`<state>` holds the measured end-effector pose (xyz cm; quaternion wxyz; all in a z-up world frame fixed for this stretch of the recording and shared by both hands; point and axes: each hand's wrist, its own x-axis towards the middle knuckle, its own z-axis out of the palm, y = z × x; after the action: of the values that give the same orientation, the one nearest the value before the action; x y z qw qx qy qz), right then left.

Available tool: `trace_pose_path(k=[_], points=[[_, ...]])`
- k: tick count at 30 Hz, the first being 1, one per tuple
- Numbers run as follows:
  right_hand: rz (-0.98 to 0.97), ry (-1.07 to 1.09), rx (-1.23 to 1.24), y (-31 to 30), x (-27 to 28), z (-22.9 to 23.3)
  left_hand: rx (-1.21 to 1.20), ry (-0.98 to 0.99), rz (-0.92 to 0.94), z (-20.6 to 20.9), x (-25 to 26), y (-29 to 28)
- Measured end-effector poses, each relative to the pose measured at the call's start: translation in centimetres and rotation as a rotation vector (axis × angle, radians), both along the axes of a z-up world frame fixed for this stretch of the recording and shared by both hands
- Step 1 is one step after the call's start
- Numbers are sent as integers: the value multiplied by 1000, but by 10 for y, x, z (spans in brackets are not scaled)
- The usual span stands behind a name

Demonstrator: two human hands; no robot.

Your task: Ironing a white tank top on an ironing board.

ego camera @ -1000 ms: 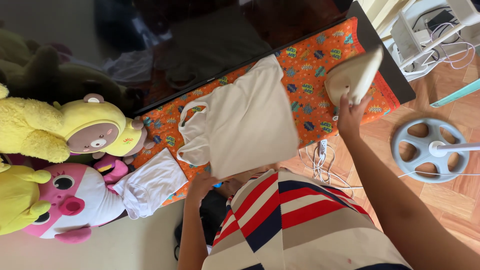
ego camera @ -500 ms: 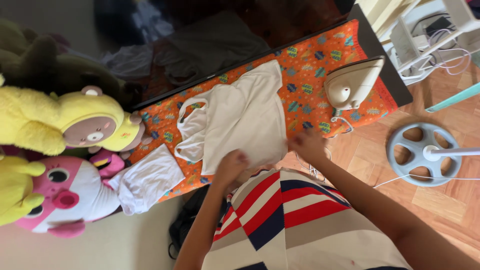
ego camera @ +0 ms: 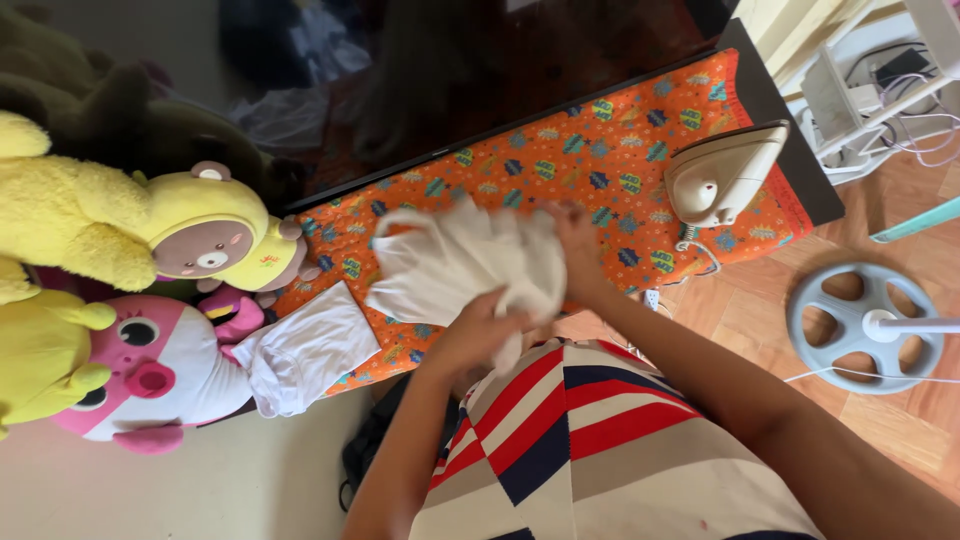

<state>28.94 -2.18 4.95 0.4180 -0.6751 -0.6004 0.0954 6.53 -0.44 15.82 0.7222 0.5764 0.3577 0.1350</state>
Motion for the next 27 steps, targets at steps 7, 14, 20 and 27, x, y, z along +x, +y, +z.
trace_pose_path(k=[7, 14, 20, 27], points=[[51, 136, -414, 30, 66, 78, 748, 396, 73, 125, -48, 51], [-20, 803, 363, -18, 92, 217, 969, 69, 583, 134, -55, 89], [171, -186, -72, -61, 10, 248, 1039, 272, 633, 69, -76, 127], [888, 108, -389, -66, -10, 191, 1077, 723, 659, -91, -135, 132]])
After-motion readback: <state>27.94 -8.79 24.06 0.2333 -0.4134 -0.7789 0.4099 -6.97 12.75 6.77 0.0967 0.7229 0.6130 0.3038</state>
